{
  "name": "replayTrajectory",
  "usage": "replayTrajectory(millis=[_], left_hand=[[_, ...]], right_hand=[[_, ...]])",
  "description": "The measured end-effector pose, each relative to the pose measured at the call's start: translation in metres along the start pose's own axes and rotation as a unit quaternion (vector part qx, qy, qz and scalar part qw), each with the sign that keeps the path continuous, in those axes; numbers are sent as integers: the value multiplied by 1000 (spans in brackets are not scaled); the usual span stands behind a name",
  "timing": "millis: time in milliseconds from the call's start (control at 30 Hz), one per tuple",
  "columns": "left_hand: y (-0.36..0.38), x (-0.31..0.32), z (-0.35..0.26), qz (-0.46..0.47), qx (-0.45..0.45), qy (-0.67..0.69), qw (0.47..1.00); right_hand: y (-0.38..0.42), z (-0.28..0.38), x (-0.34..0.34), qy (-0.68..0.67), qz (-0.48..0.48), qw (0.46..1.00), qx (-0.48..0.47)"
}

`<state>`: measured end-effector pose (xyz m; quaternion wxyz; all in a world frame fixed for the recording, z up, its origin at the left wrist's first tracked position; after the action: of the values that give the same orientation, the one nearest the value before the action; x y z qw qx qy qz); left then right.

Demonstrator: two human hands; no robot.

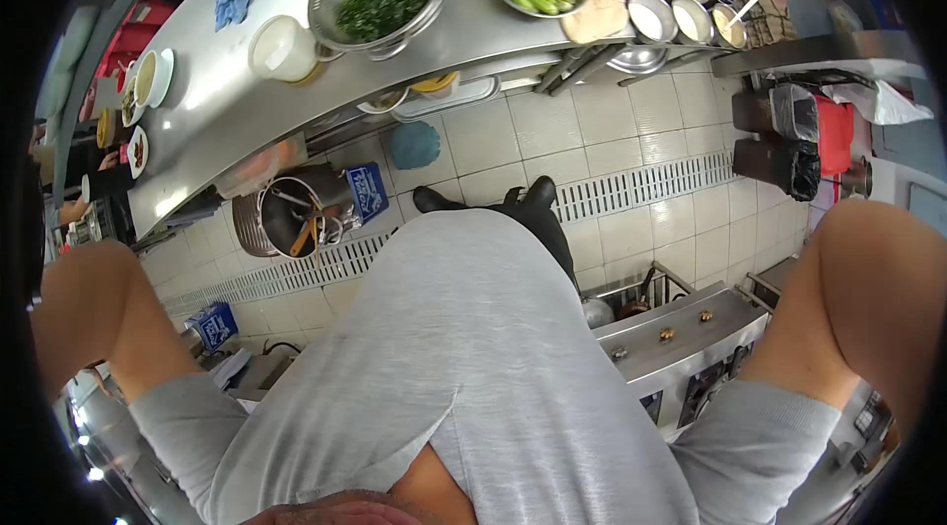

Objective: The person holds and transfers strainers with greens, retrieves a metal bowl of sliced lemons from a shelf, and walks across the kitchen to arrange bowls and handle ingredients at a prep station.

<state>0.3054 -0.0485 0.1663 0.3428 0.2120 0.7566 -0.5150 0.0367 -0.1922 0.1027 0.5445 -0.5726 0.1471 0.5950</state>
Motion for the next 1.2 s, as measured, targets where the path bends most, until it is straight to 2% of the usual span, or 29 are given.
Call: replayTrajectory(millis=[167, 233, 367, 467, 567, 600, 633, 667, 700, 733, 767, 800, 833, 867, 900, 1000, 1067, 1100, 1200], left_hand=[[-95, 96, 7, 111, 97, 10, 989], [-121, 121, 13, 126, 100, 7, 987], [-150, 140, 21, 110, 103, 1, 989], [-155, 109, 30, 14, 68, -38, 997], [-104, 79, 64, -156, -69, -81, 982], [-66, 83, 85, -216, -155, -73, 961], [-18, 100, 112, -257, -273, -69, 925], [35, 132, 137, -275, -406, -71, 868], [74, 172, 149, -215, -567, -220, 764], [115, 209, 167, -200, -604, -133, 760], [164, 235, 180, -168, -667, -89, 720], [212, 256, 192, -159, -716, -50, 677], [241, 274, 203, -175, -751, -9, 636], [266, 287, 213, -192, -783, 31, 591], [282, 298, 222, -217, -790, 68, 569], [318, 317, 262, -281, -793, 157, 518], [338, 323, 286, -312, -787, 191, 497], [344, 323, 295, -310, -777, 197, 511], [351, 324, 320, -300, -759, 213, 537]], right_hand=[[75, 10, -2, 51, 40, 998, 13], [107, 14, -7, 68, 35, 997, 13], [162, 16, -28, 89, 15, 996, 18], [200, 22, -59, 106, -63, 992, 22], [259, 30, -92, 166, -260, 948, 83], [291, 23, -89, 165, -354, 909, 148], [327, 7, -73, 133, -449, 847, 250], [367, -16, -39, 66, -527, 762, 371], [402, -43, 17, -23, -543, 673, 501], [429, -65, 87, -85, -497, 596, 625], [469, -80, 168, -207, -432, 539, 693], [499, -93, 246, -222, -342, 517, 752], [516, -99, 312, -248, -311, 490, 775], [504, -104, 331, -305, -315, 437, 786], [484, -111, 346, -362, -315, 379, 791], [423, -164, 335, -381, -357, 406, 750], [396, -208, 325, -368, -365, 444, 731], [385, -230, 319, -363, -368, 462, 721], [359, -283, 305, -360, -357, 454, 733]])
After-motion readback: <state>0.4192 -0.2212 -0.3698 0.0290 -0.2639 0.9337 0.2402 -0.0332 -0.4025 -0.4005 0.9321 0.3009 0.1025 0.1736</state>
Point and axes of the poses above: each hand's wrist, its own y-axis away from the middle knuckle, its own x-axis out of the palm, z = x × y, the point moved 5 cm from there along -y, towards the middle knuckle, and after that the axes turned 6 degrees about x, right-handed, at the moved point
